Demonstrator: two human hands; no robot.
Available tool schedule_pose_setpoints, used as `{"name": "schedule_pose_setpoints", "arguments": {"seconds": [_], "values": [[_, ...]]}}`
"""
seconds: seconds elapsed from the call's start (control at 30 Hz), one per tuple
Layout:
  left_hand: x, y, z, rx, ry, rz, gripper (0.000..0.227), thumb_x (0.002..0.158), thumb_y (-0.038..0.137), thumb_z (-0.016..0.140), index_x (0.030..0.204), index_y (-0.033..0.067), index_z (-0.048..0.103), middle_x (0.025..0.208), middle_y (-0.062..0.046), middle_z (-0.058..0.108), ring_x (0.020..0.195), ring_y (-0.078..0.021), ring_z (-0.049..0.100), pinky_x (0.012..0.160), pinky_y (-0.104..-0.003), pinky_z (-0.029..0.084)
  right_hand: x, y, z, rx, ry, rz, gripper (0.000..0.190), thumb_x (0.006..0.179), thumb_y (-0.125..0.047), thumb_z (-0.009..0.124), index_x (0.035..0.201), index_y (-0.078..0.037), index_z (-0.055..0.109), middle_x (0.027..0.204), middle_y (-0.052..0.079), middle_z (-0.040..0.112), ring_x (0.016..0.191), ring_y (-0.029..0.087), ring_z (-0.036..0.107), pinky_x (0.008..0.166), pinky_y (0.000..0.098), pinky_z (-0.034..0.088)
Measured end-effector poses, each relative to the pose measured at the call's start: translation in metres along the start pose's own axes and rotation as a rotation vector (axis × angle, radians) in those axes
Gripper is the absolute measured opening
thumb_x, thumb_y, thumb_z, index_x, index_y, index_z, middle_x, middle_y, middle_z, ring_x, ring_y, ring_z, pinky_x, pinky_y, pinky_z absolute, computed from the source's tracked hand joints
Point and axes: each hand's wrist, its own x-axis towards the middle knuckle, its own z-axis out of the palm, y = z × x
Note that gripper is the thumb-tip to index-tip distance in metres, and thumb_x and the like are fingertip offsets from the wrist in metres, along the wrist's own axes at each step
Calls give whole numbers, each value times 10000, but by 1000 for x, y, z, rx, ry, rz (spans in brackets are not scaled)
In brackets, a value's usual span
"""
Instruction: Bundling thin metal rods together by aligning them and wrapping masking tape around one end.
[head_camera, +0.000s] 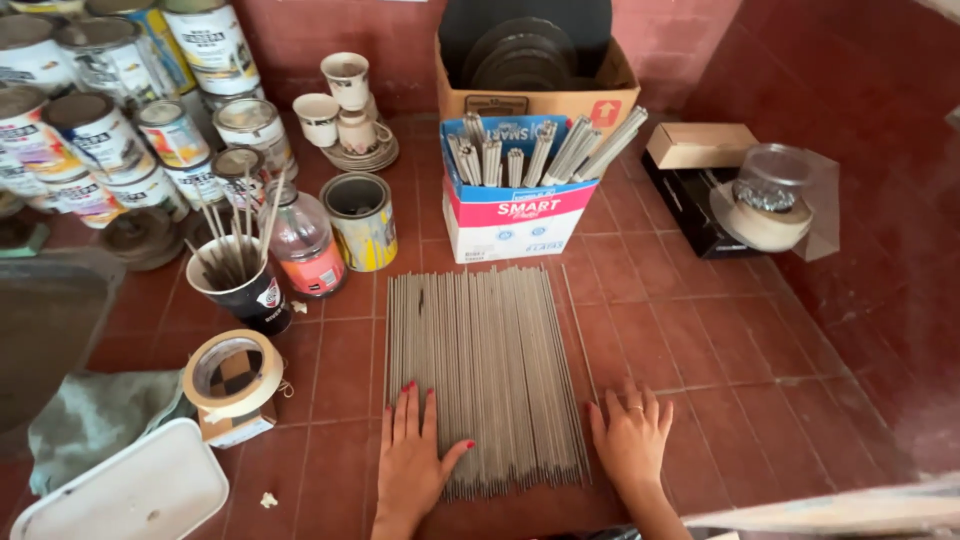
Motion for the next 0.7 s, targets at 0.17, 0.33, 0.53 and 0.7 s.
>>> {"name": "schedule_pose_setpoints", "arguments": {"seconds": [0.17,0.33,0.53,0.7], "values": [[2,1,-8,-17,17,-2,947,939,742,457,1522,1,370,1638,-224,295,1503,-347,294,1232,-469,188,7,5,2,22,177,-17,153,810,-204,696,901,-141,801,1070,-27,751,1048,266,661,884,416,510],[2,1,-7,-33,20,0,949,946,749,451,1522,0,369,1633,-232,289,1519,-344,262,1243,-483,154,16,13,4,-8,111,54,114,793,-213,673,741,-130,730,820,40,725,826,276,680,833,398,514],[4,2,-10,-79,59,13,939,911,718,549,1495,-3,409,1603,-249,330,1489,-360,308,1232,-501,183,8,31,-7,243,-21,257,164,860,-284,689,978,-171,692,800,4,754,687,271,722,631,390,557],[4,3,-3,-105,108,30,938,895,730,575,1480,9,438,1575,-268,359,1469,-397,333,1220,-520,201,-10,26,-1,1102,-147,398,363,839,36,717,1188,-42,780,871,110,816,699,170,734,587,281,589]]}}
